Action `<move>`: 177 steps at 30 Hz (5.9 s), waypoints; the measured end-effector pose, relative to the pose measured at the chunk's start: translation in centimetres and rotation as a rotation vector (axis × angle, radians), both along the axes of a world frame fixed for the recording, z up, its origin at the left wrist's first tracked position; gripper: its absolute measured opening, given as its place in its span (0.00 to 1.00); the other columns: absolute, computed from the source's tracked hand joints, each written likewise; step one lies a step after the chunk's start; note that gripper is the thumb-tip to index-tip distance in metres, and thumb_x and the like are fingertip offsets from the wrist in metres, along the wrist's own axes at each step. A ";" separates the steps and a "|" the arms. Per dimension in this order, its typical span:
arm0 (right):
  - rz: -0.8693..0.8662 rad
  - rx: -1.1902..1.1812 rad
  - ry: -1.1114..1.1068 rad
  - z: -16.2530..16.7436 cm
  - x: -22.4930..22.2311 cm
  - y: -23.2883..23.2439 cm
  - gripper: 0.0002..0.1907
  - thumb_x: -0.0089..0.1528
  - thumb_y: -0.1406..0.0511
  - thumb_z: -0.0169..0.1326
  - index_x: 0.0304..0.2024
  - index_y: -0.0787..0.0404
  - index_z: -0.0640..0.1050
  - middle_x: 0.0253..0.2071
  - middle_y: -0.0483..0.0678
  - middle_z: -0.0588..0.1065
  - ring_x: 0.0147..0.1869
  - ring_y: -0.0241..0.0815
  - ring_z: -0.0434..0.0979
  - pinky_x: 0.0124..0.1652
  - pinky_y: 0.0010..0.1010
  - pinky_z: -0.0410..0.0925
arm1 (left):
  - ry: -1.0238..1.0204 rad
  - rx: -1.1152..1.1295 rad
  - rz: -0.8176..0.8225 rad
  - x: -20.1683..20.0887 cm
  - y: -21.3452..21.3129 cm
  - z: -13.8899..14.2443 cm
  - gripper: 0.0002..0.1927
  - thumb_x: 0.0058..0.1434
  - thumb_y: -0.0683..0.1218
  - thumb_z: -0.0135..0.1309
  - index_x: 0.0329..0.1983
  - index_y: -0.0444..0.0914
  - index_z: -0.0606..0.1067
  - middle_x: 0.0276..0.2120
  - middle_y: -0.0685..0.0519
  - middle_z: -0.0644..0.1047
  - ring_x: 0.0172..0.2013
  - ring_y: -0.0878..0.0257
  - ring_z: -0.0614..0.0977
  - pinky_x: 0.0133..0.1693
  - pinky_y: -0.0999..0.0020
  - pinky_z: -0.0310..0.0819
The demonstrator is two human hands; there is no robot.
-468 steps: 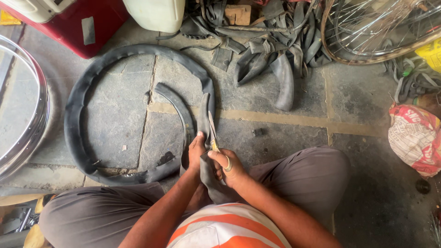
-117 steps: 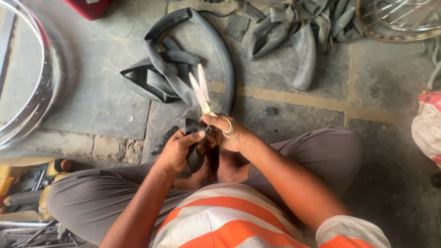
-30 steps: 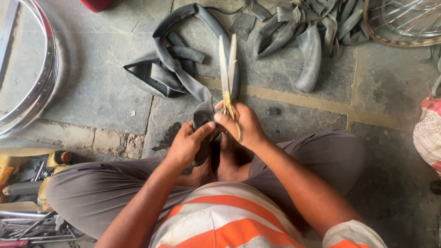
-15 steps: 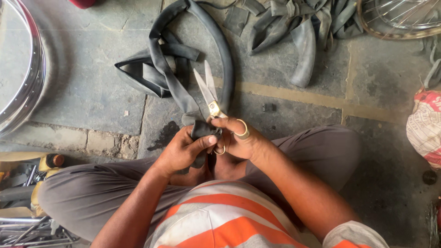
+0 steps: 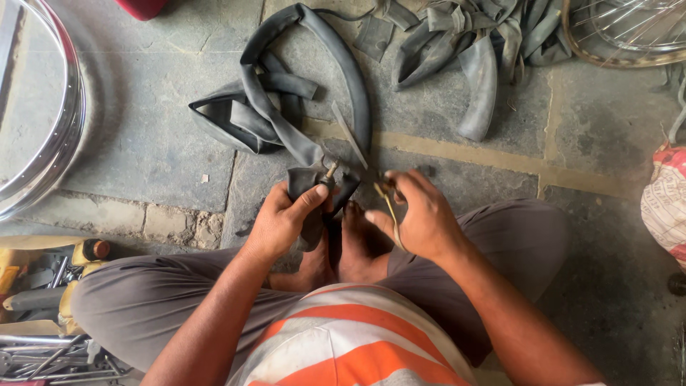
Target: The person sits on the floor of a bicycle repair shop and cuts old rubber inner tubes into long strips with scissors. They hold each tube section between their feet and hands, trimming it lengthwise and setting the cut strips aside with the pile of already cut rubber pieces.
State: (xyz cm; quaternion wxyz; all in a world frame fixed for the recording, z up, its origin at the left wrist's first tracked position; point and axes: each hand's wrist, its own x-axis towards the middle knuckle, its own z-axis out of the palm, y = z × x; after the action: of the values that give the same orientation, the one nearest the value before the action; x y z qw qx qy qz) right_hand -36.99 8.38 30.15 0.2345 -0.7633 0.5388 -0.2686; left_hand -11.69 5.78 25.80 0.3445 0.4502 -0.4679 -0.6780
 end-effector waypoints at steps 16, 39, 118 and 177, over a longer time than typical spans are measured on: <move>0.061 -0.011 0.262 0.8 0.7 0.2 0.41 0.46 0.48 0.72 0.52 0.67 0.75 0.42 0.53 0.73 0.47 0.53 0.75 0.45 0.42 0.71 | -0.381 -0.383 -0.233 -0.2 -1.2 3.1 0.05 0.62 0.43 0.55 0.37 0.36 0.78 0.26 0.49 0.81 0.27 0.58 0.82 0.34 0.64 0.77; 0.143 0.044 0.217 -0.3 0.6 -0.6 0.34 0.50 0.56 0.70 0.52 0.70 0.76 0.43 0.54 0.74 0.45 0.52 0.77 0.42 0.39 0.73 | -0.219 -0.249 -0.248 0.6 -1.6 2.5 0.05 0.63 0.40 0.53 0.37 0.34 0.78 0.27 0.53 0.81 0.29 0.66 0.79 0.35 0.69 0.76; 0.133 0.568 -0.777 -6.7 4.5 4.1 0.14 0.65 0.67 0.58 0.49 0.66 0.72 0.42 0.45 0.70 0.45 0.38 0.72 0.45 0.32 0.70 | 0.745 0.459 -0.167 -0.3 -2.3 -3.4 0.26 0.59 0.38 0.54 0.62 0.35 0.68 0.53 0.36 0.77 0.48 0.47 0.84 0.50 0.54 0.81; 0.102 0.123 -0.080 3.8 2.4 1.5 0.34 0.50 0.58 0.72 0.51 0.68 0.74 0.39 0.51 0.73 0.38 0.46 0.78 0.37 0.35 0.73 | 0.310 -0.326 -0.031 0.8 -1.4 0.0 0.05 0.63 0.36 0.62 0.43 0.34 0.80 0.43 0.50 0.81 0.46 0.64 0.82 0.50 0.70 0.78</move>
State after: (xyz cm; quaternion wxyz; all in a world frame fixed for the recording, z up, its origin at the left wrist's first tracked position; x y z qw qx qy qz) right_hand -34.62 9.84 33.94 0.3160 -0.7626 0.5047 -0.2529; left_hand -10.91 4.38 25.85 0.4699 0.2716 -0.5195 -0.6600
